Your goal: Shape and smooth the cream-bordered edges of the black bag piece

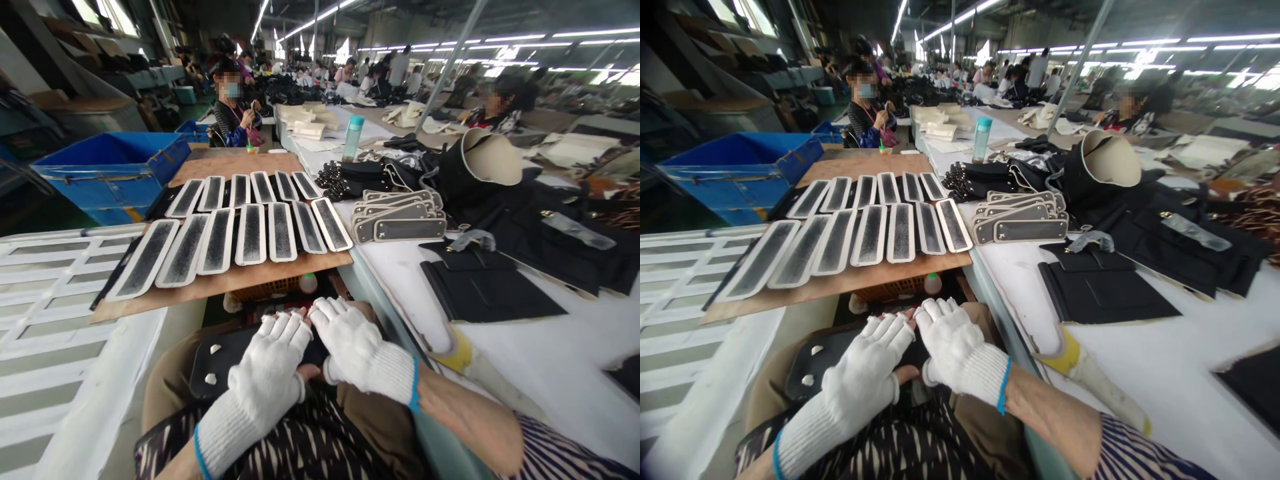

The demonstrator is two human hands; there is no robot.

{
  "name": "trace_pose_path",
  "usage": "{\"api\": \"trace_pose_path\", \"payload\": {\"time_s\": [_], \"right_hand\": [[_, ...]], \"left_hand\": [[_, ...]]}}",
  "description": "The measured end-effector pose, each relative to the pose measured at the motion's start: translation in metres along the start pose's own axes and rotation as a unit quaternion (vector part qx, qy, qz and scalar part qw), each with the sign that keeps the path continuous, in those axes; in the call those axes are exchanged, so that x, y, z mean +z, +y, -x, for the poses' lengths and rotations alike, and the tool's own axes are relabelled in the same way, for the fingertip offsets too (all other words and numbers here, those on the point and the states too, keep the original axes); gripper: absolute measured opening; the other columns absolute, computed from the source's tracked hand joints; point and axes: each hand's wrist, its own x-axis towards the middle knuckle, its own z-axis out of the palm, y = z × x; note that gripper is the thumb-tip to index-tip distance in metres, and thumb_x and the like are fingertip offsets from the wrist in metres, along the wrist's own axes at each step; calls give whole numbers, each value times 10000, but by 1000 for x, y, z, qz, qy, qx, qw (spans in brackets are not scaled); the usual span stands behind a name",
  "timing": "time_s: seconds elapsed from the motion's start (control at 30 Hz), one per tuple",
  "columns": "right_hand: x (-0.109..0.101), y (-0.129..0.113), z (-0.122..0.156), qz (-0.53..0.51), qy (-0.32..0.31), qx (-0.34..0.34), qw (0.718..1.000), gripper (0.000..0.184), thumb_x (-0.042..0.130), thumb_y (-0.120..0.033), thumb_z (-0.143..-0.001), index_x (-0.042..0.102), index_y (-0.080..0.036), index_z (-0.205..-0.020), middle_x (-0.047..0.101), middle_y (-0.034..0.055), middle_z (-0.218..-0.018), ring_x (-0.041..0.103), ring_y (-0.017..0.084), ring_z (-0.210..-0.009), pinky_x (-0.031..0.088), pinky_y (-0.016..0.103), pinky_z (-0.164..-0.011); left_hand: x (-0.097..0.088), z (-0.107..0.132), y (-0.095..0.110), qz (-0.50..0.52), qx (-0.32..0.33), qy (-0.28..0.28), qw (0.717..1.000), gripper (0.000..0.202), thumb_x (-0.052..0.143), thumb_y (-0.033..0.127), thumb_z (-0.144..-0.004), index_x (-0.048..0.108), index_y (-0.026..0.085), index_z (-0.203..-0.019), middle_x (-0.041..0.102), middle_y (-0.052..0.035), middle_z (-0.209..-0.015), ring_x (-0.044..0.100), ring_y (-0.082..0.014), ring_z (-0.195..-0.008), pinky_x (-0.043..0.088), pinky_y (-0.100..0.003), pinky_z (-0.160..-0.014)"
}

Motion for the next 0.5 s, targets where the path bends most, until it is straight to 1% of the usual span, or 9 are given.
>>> {"api": "trace_pose_path", "payload": {"time_s": [0.07,0.13,0.2,0.23,0.3,0.37,0.4,0.47,0.5], "right_hand": [[0,-1,1,2,8,4,1000,769,841,-414,-583,580,-52,-1209,585,180,-1184,552,338,-1045,444,509,-1013],[-3,1,3,-4,14,0,1000,853,868,-462,-568,566,-45,-1248,581,196,-1225,545,358,-1089,415,537,-1046],[-10,8,9,-41,13,-4,999,940,882,-530,-573,537,-53,-1305,566,205,-1293,538,378,-1156,387,545,-1074],[-14,14,12,-80,8,-1,997,926,869,-552,-605,529,-77,-1324,565,193,-1314,545,372,-1175,399,525,-1062],[-21,29,22,-186,17,35,982,758,805,-543,-721,538,-167,-1322,604,129,-1288,590,320,-1143,457,441,-976],[-22,45,31,-284,53,102,952,481,713,-450,-829,577,-251,-1246,664,46,-1157,638,246,-1020,473,354,-850],[-20,51,35,-318,70,135,936,344,665,-406,-861,602,-267,-1170,681,12,-1067,643,215,-945,461,326,-799],[-9,60,41,-363,91,183,909,128,588,-350,-892,611,-243,-960,658,-32,-873,610,167,-807,421,291,-720],[-2,62,43,-385,92,194,898,121,553,-333,-903,579,-223,-860,622,-44,-792,578,149,-751,398,280,-684]], "left_hand": [[0,0,0,-3,-6,-4,1000,645,714,386,-863,532,90,-1407,529,-191,-1458,491,-370,-1328,354,-572,-1176],[0,1,0,-8,-7,-2,1000,624,708,358,-865,536,97,-1406,543,-186,-1445,508,-373,-1304,368,-579,-1162],[0,2,0,-9,1,8,1000,574,691,320,-871,554,139,-1398,561,-156,-1434,523,-368,-1281,386,-590,-1140],[0,2,-1,-8,7,14,1000,558,682,301,-873,557,165,-1399,562,-137,-1438,521,-365,-1280,395,-592,-1130],[1,2,-2,-5,20,25,999,535,671,272,-875,565,213,-1396,572,-105,-1434,525,-356,-1268,417,-585,-1107],[1,2,-3,-6,29,32,999,520,665,264,-879,573,264,-1390,572,-89,-1433,528,-354,-1256,432,-577,-1086],[2,2,-3,-7,33,31,999,513,665,271,-881,578,296,-1385,570,-84,-1435,530,-356,-1250,436,-576,-1076],[2,2,-3,-6,38,28,999,495,665,298,-883,588,352,-1369,563,-79,-1439,527,-365,-1244,433,-580,-1067],[2,1,-3,-5,39,25,999,487,665,315,-885,591,372,-1362,558,-80,-1442,522,-373,-1246,429,-583,-1064]]}}
